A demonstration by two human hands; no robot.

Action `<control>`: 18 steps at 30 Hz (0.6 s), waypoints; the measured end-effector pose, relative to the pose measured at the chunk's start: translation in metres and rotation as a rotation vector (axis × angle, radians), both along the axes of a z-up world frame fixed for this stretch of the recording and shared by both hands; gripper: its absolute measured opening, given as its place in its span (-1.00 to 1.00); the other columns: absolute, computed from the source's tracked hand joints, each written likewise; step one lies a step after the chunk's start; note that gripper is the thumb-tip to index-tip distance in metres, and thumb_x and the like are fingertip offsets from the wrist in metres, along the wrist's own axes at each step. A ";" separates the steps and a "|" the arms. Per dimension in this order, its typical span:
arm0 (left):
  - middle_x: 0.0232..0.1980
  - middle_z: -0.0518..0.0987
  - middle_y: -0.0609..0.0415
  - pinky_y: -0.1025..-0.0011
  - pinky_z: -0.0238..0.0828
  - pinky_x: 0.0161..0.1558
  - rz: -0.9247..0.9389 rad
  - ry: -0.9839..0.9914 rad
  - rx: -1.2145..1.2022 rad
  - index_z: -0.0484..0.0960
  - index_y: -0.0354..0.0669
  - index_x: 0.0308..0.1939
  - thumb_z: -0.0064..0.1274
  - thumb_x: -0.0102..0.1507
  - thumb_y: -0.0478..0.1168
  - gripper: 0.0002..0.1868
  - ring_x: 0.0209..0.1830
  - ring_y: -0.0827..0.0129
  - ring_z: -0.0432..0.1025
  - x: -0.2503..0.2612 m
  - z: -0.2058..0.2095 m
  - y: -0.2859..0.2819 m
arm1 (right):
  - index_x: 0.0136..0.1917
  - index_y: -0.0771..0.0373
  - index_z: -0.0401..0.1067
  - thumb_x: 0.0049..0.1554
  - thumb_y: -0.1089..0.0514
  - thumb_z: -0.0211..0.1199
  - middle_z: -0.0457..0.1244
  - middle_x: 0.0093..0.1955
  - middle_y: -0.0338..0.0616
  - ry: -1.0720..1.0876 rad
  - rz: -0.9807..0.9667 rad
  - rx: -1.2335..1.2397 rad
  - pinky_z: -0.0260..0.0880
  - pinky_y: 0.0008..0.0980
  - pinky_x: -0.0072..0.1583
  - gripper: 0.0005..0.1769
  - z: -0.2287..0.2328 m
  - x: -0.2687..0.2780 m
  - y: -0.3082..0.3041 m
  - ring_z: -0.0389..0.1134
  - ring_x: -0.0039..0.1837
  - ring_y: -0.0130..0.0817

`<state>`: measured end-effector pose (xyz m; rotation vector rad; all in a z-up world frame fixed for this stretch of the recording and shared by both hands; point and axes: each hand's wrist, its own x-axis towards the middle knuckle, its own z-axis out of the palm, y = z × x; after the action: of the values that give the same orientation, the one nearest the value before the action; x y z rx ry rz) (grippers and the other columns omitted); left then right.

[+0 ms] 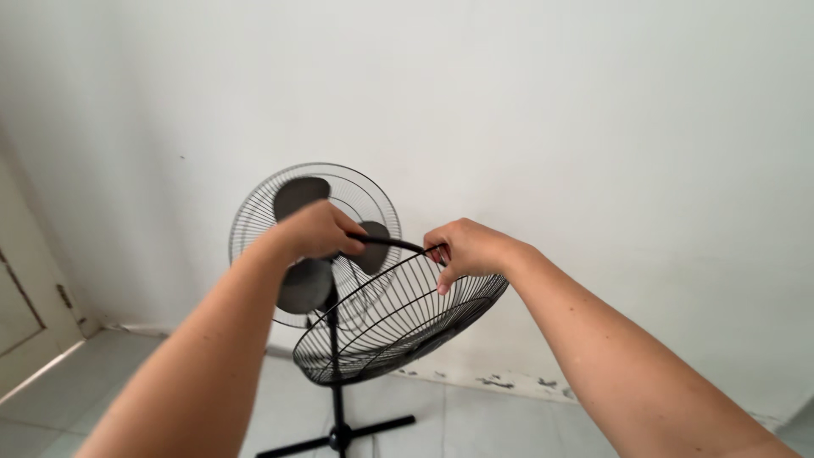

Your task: The person disassembles a standing electric fan by removing the front grille, fan blades, and rear grille, then uses a screwdriver to loosen screws on the motor housing and neck. The components are placed on the floor as they are removed.

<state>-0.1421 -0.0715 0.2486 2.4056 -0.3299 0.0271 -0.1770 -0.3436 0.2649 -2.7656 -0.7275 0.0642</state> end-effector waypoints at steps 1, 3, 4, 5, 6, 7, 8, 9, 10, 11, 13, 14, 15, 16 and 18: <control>-0.19 0.77 0.06 0.31 0.46 -0.03 -0.046 -0.009 -0.013 0.82 0.05 -0.02 0.35 0.09 -0.23 -0.65 -0.17 0.33 0.55 -0.004 -0.010 -0.014 | -0.20 0.18 0.41 -0.35 0.07 0.67 0.24 -0.22 -0.24 -0.046 0.014 -0.021 0.32 -0.26 -0.08 -0.46 -0.002 -0.007 -0.010 0.27 -0.11 -0.29; -0.19 0.76 0.13 0.41 0.40 -0.03 -0.140 -0.029 -0.037 0.83 0.02 -0.04 0.37 0.08 -0.24 -0.66 -0.15 0.46 0.54 -0.011 -0.028 -0.043 | -0.19 0.17 0.41 -0.34 0.06 0.69 0.23 -0.04 -0.25 -0.141 0.043 -0.061 0.35 -0.26 0.03 -0.45 -0.007 -0.019 -0.028 0.28 0.05 -0.26; -0.20 0.74 0.09 0.38 0.42 -0.06 -0.126 -0.027 -0.055 0.82 0.00 -0.03 0.36 0.10 -0.25 -0.66 -0.18 0.42 0.52 -0.014 -0.035 -0.056 | -0.21 0.17 0.41 -0.35 0.07 0.70 0.20 0.02 -0.26 -0.159 0.002 -0.056 0.34 -0.26 0.09 -0.46 -0.010 -0.025 -0.036 0.24 0.14 -0.28; -0.21 0.73 0.04 0.36 0.43 -0.09 -0.113 -0.022 -0.072 0.81 -0.02 -0.01 0.36 0.11 -0.26 -0.66 -0.20 0.39 0.50 -0.018 -0.042 -0.069 | -0.24 0.17 0.42 -0.36 0.08 0.71 0.17 0.07 -0.26 -0.175 -0.042 -0.050 0.33 -0.27 0.16 -0.47 -0.014 -0.031 -0.045 0.21 0.22 -0.30; -0.22 0.72 0.00 0.33 0.45 -0.12 -0.100 -0.017 -0.090 0.80 -0.04 0.00 0.35 0.12 -0.26 -0.65 -0.22 0.36 0.48 -0.022 -0.049 -0.080 | -0.26 0.17 0.42 -0.37 0.09 0.71 0.14 0.13 -0.27 -0.190 -0.085 -0.046 0.32 -0.28 0.23 -0.48 -0.018 -0.037 -0.054 0.17 0.31 -0.32; -0.22 0.73 0.01 0.35 0.46 -0.12 -0.115 0.000 -0.141 0.80 -0.06 0.00 0.33 0.12 -0.29 -0.66 -0.23 0.37 0.50 -0.024 -0.053 -0.087 | -0.27 0.17 0.40 -0.37 0.08 0.71 0.14 0.16 -0.28 -0.223 -0.073 -0.025 0.32 -0.25 0.25 -0.47 -0.021 -0.042 -0.061 0.16 0.33 -0.31; -0.22 0.74 0.02 0.37 0.47 -0.11 -0.129 0.017 -0.193 0.80 -0.09 -0.01 0.30 0.13 -0.31 -0.67 -0.23 0.39 0.51 -0.027 -0.057 -0.094 | -0.27 0.17 0.39 -0.38 0.08 0.70 0.15 0.20 -0.29 -0.257 -0.061 -0.005 0.32 -0.21 0.27 -0.47 -0.024 -0.047 -0.070 0.15 0.35 -0.29; -0.22 0.75 0.03 0.39 0.48 -0.11 -0.143 0.037 -0.248 0.80 -0.11 -0.01 0.28 0.13 -0.33 -0.67 -0.23 0.41 0.52 -0.030 -0.062 -0.103 | -0.28 0.17 0.37 -0.38 0.07 0.70 0.15 0.23 -0.30 -0.288 -0.050 0.011 0.32 -0.18 0.29 -0.46 -0.028 -0.053 -0.080 0.14 0.37 -0.28; -0.22 0.75 0.04 0.40 0.49 -0.10 -0.183 0.051 -0.274 0.80 -0.12 -0.01 0.26 0.14 -0.32 -0.68 -0.24 0.42 0.53 -0.032 -0.066 -0.112 | -0.28 0.16 0.38 -0.37 0.07 0.69 0.14 0.27 -0.31 -0.316 -0.042 0.011 0.28 -0.15 0.30 -0.48 -0.032 -0.058 -0.089 0.14 0.37 -0.27; -0.22 0.75 0.04 0.42 0.49 -0.10 -0.219 0.065 -0.301 0.79 -0.13 -0.01 0.24 0.15 -0.31 -0.69 -0.24 0.44 0.53 -0.034 -0.070 -0.118 | -0.28 0.16 0.40 -0.37 0.08 0.69 0.13 0.32 -0.32 -0.344 -0.031 0.010 0.25 -0.11 0.32 -0.50 -0.034 -0.060 -0.095 0.14 0.37 -0.25; -0.21 0.76 0.05 0.46 0.49 -0.08 -0.273 0.071 -0.357 0.79 -0.15 -0.01 0.20 0.18 -0.29 -0.71 -0.24 0.46 0.54 -0.035 -0.077 -0.130 | -0.27 0.15 0.42 -0.37 0.08 0.68 0.13 0.38 -0.32 -0.407 0.002 0.009 0.19 -0.05 0.33 -0.51 -0.039 -0.064 -0.106 0.12 0.39 -0.22; -0.21 0.76 0.05 0.48 0.48 -0.06 -0.291 0.062 -0.386 0.79 -0.15 -0.01 0.17 0.20 -0.28 -0.71 -0.23 0.47 0.55 -0.036 -0.080 -0.138 | -0.26 0.15 0.42 -0.37 0.07 0.68 0.12 0.39 -0.30 -0.443 0.024 0.009 0.17 -0.03 0.33 -0.50 -0.040 -0.065 -0.111 0.09 0.42 -0.19; -0.20 0.76 0.06 0.50 0.48 -0.05 -0.311 0.053 -0.415 0.80 -0.16 0.00 0.15 0.22 -0.27 -0.72 -0.22 0.48 0.56 -0.037 -0.083 -0.145 | -0.25 0.14 0.42 -0.38 0.07 0.68 0.12 0.41 -0.29 -0.479 0.044 0.009 0.15 -0.01 0.32 -0.49 -0.041 -0.065 -0.116 0.07 0.45 -0.17; -0.21 0.76 0.06 0.48 0.49 -0.07 -0.318 0.077 -0.469 0.79 -0.16 -0.03 0.11 0.24 -0.23 -0.73 -0.22 0.47 0.56 -0.037 -0.084 -0.153 | -0.25 0.15 0.42 -0.38 0.06 0.68 0.15 0.38 -0.30 -0.490 0.046 0.003 0.15 -0.01 0.30 -0.49 -0.042 -0.065 -0.119 0.09 0.43 -0.19; -0.22 0.76 0.07 0.44 0.51 -0.10 -0.338 0.127 -0.576 0.79 -0.17 -0.08 0.05 0.26 -0.16 -0.72 -0.23 0.45 0.57 -0.039 -0.084 -0.171 | -0.24 0.15 0.42 -0.38 0.04 0.68 0.22 0.33 -0.33 -0.513 0.047 -0.011 0.15 0.00 0.25 -0.48 -0.045 -0.064 -0.126 0.12 0.40 -0.21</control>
<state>-0.1814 -0.2425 0.1649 1.7519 -0.5771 -0.1617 -0.2414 -0.4698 0.2204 -2.7936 -0.9088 -0.6541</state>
